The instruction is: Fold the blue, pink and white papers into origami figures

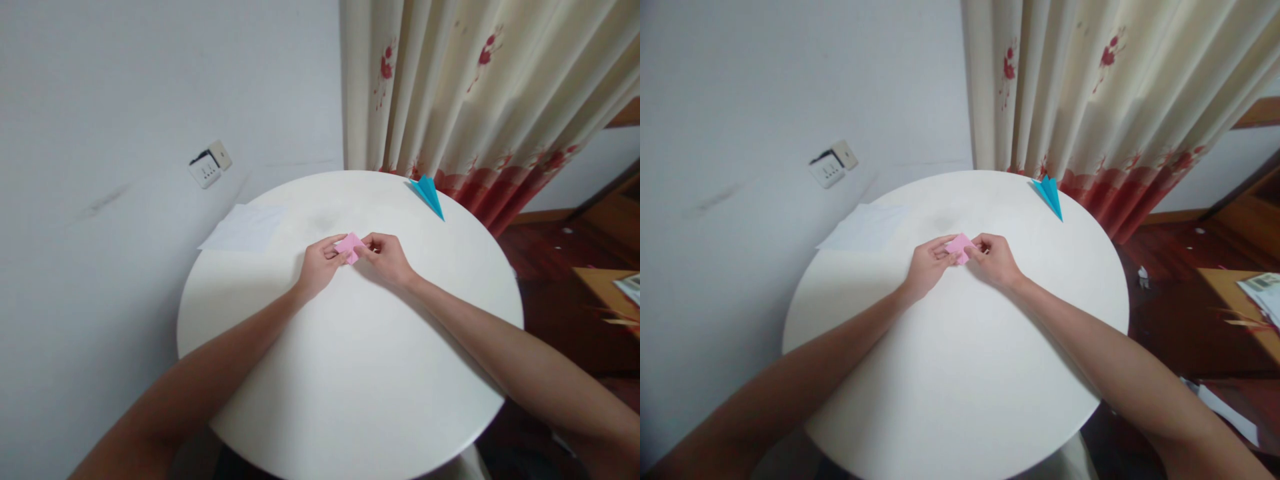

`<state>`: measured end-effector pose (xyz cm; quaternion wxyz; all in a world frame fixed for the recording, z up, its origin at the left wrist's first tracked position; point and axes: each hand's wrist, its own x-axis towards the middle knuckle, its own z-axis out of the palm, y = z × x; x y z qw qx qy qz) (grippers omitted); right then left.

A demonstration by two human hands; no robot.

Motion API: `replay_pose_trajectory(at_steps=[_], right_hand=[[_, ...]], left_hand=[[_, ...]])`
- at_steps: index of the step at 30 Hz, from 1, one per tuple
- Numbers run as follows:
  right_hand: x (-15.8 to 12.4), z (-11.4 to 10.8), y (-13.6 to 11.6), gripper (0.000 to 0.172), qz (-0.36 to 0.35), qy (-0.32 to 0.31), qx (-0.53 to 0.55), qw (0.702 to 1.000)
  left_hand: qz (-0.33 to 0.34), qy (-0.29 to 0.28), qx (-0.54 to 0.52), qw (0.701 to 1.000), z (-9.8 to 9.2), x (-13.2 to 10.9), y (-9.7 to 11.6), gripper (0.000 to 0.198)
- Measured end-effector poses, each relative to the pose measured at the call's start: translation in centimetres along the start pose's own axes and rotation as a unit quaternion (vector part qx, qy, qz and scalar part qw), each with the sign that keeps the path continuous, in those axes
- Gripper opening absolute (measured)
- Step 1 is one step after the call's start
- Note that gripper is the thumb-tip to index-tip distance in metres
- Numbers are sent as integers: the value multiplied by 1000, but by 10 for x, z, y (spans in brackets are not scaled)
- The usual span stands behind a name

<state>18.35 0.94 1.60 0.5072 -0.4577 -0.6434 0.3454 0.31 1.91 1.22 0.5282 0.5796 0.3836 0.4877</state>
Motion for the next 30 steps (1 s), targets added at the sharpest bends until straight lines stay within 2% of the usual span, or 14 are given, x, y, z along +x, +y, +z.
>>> replay_pose_trajectory(at_steps=[2,4,7,12,15,18,23,30], right_hand=[[0,0,0,26,14,-12,9,1000],[-1,0,1,29,25,-36,18,999],[-1,2,3,33,34,-57,29,997],[0,4,5,30,32,-47,36,998],[0,2,3,29,25,-62,14,998],[-1,0,-1,28,20,-82,-9,996],[-2,-2,-4,25,18,-118,-30,992],[-4,-3,-4,22,24,-152,-2,988]], left_hand=[[2,1,20,1000,0,0,0,46],[5,-3,46,999,0,-1,2,39],[6,-21,74,997,0,-1,3,43],[-6,-51,89,995,-1,-1,1,44],[-20,-68,80,994,-1,-2,-1,41],[-17,-71,71,995,0,-2,-2,36],[-12,-79,116,990,-1,-2,1,26],[6,-78,145,986,-3,-2,6,17]])
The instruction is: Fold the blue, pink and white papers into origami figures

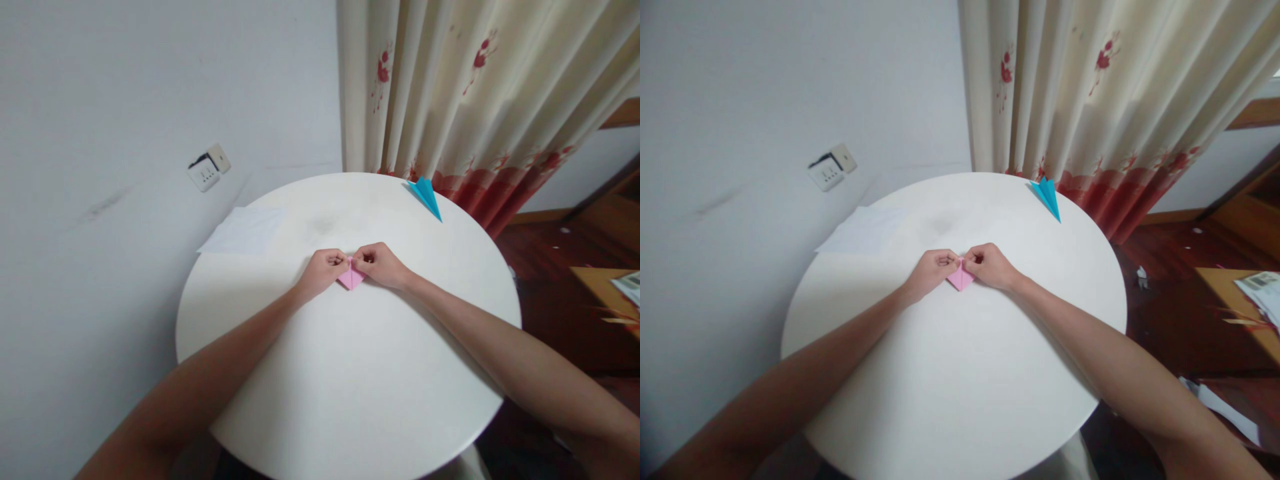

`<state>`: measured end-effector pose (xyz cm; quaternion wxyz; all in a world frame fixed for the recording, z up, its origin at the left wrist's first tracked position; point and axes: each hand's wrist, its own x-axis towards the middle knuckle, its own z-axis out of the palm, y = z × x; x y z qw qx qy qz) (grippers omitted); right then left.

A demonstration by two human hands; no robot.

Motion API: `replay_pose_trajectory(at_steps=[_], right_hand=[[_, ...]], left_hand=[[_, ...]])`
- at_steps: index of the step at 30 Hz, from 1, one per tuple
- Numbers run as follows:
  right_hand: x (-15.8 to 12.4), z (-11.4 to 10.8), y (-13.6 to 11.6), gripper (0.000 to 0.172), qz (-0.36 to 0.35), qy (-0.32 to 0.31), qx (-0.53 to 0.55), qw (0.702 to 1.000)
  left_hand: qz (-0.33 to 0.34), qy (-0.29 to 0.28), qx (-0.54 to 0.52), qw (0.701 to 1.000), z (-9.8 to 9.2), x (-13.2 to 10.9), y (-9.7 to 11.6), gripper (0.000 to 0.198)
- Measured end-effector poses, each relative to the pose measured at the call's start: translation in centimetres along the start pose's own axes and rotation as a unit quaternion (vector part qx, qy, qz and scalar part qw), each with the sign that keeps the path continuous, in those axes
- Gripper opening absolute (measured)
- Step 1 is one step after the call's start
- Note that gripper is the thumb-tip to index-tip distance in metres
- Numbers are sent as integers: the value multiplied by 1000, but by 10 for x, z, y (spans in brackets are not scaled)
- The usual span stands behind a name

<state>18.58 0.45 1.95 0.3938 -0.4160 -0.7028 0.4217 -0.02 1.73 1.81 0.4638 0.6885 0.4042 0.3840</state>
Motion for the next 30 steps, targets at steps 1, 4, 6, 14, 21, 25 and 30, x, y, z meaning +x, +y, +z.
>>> replay_pose_trajectory(at_steps=[1,4,6,14,21,25,30], right_hand=[[0,0,0,22,0,1,4,1000],[1,-1,0,22,1,16,7,1000],[2,-1,0,21,-3,29,5,1000],[8,-6,1,19,6,161,43,986],[14,-23,3,15,-27,260,50,964],[14,-25,6,18,-17,279,63,958],[15,-23,8,22,-17,274,59,960]], left_hand=[[3,0,1,1000,0,0,0,17],[9,7,1,1000,-1,0,1,19],[12,17,2,1000,-1,0,2,19],[33,146,-24,988,-6,5,-1,18],[28,213,-91,973,-16,10,-7,27],[31,227,-112,967,-17,12,-10,29],[31,226,-171,958,-17,14,-13,26]])
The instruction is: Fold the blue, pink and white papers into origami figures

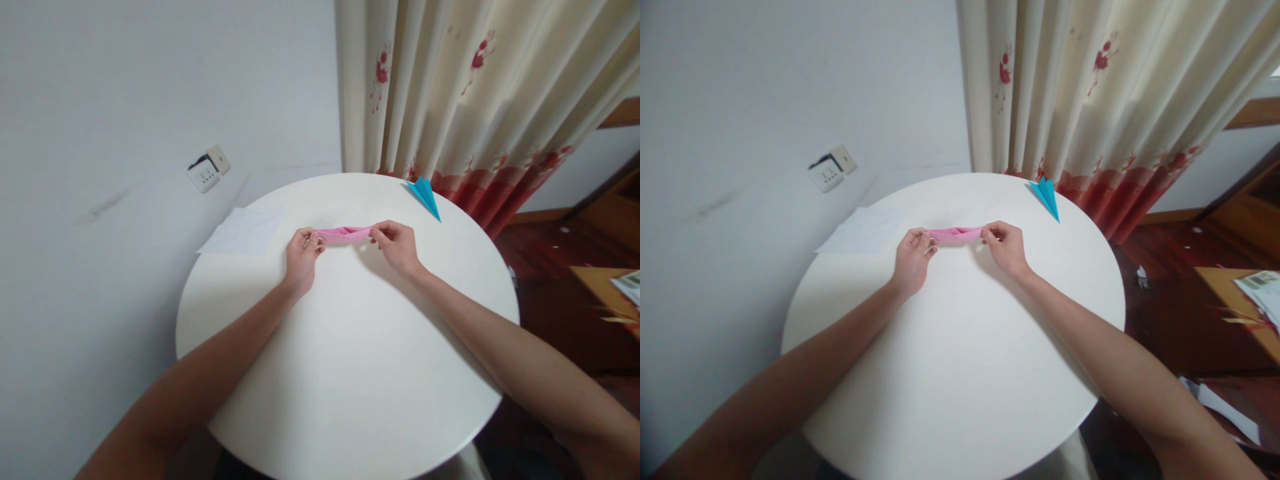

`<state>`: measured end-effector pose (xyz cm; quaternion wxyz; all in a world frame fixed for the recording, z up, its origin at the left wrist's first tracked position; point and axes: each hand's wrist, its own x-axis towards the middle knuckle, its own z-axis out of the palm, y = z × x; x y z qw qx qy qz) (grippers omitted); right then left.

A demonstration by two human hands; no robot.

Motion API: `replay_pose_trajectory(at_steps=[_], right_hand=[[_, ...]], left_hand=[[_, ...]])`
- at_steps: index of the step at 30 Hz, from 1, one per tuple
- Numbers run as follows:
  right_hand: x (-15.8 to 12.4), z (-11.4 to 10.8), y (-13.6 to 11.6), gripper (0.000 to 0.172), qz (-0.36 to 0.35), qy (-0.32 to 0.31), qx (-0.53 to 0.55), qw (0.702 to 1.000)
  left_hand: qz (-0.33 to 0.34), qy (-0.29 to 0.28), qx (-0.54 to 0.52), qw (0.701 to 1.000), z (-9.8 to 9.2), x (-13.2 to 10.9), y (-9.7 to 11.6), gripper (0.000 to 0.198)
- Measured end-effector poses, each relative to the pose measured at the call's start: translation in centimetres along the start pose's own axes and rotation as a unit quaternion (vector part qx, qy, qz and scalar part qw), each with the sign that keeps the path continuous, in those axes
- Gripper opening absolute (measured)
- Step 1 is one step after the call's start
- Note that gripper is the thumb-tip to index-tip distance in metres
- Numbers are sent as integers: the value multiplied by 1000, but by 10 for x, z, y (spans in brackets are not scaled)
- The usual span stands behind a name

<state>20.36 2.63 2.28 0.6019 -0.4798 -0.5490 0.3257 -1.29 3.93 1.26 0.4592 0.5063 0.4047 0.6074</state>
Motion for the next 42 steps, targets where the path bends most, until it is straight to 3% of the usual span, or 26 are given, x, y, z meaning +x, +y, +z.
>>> replay_pose_trajectory(at_steps=[8,16,24,31,36,42], right_hand=[[-14,5,-3,17,-28,-84,-118,989],[-17,4,-6,15,-59,-137,-236,960],[-17,1,-11,6,-128,-207,-295,924],[-6,-7,-22,12,-147,-131,-266,944],[42,-34,-21,13,-169,-29,-308,936],[99,-75,12,16,-100,38,-398,911]], left_hand=[[-100,2,2,995,1,2,-1,19],[-65,-24,119,990,0,2,-4,27],[-66,-2,112,991,4,2,-1,25],[-60,33,73,995,-2,5,-4,25],[-57,25,74,995,-4,7,-6,28],[-70,22,82,994,-4,8,-2,30]])
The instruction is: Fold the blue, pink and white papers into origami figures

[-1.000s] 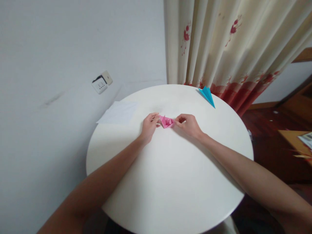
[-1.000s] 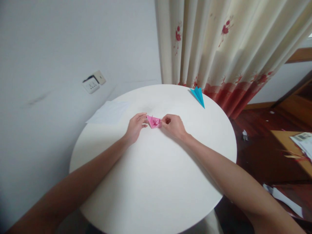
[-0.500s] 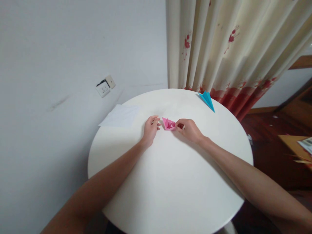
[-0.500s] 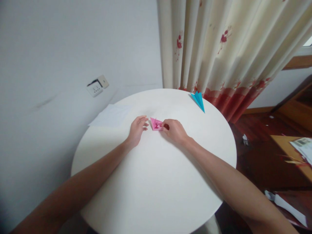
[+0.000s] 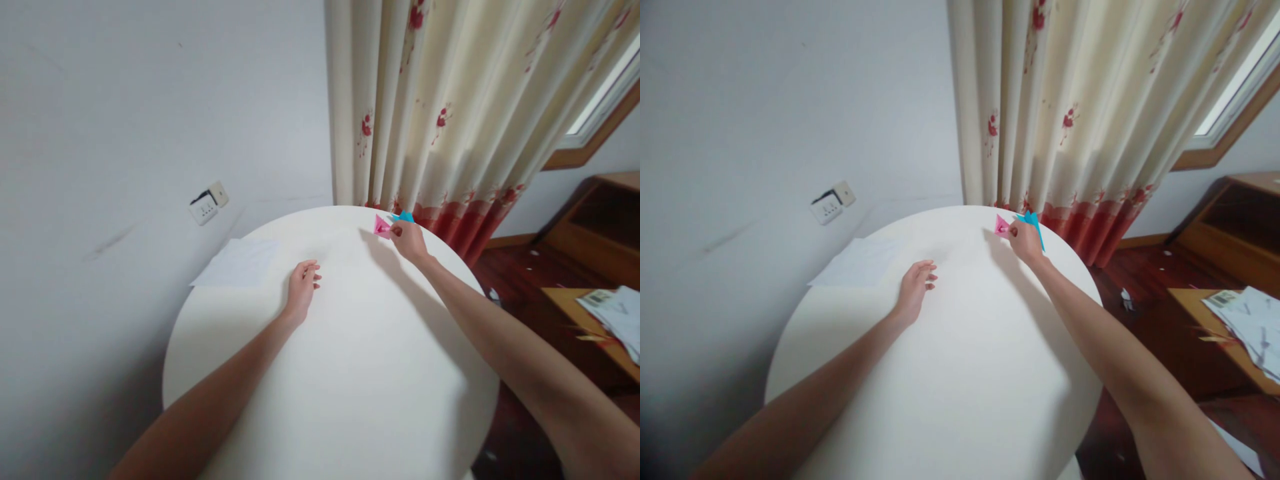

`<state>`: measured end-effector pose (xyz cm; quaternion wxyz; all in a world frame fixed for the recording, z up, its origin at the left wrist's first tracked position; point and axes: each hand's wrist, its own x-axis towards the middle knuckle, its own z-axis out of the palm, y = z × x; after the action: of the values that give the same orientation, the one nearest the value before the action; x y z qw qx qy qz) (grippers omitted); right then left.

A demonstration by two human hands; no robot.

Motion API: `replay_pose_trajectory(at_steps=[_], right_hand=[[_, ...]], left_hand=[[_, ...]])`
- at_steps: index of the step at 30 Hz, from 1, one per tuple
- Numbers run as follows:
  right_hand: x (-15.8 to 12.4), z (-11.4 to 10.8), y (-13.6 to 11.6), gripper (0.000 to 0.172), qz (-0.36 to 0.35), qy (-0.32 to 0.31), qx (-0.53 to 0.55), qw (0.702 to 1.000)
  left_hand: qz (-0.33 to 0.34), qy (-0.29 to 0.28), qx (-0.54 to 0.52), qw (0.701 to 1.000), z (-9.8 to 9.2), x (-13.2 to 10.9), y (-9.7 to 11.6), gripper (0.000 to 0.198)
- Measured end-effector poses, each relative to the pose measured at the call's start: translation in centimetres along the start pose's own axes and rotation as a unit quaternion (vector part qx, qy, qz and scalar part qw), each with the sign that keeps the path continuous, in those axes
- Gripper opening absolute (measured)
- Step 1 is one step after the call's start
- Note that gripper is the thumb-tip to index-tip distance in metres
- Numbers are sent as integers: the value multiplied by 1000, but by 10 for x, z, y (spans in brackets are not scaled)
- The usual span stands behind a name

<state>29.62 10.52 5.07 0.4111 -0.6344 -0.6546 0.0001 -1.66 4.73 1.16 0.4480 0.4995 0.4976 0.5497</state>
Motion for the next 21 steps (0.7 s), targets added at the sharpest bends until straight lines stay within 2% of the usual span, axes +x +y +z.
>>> replay_pose_trajectory(at_steps=[4,7,9,12,14,16,18,20,21], right_hand=[[8,8,28,15,34,-20,-28,999],[6,10,36,14,48,-41,-35,997],[2,8,35,12,64,-57,-37,996],[-5,-1,25,24,91,-55,-33,994],[-9,-6,14,30,99,-30,-31,994],[-14,-9,-1,30,107,5,-27,994],[-22,-5,-20,28,95,8,-18,995],[-33,3,-41,26,52,-26,-4,998],[-39,9,-51,25,37,-54,-2,998]], left_hand=[[1,-1,-1,1000,-1,-1,2,31],[7,0,-8,1000,-5,3,10,33],[21,16,-19,999,-15,13,20,35],[70,99,-11,993,-48,40,39,38],[110,164,67,978,-81,59,46,34],[141,198,195,950,-115,75,45,25],[133,198,349,906,-143,85,37,22],[70,156,477,862,-159,90,25,25],[43,116,535,836,-162,90,19,28]])
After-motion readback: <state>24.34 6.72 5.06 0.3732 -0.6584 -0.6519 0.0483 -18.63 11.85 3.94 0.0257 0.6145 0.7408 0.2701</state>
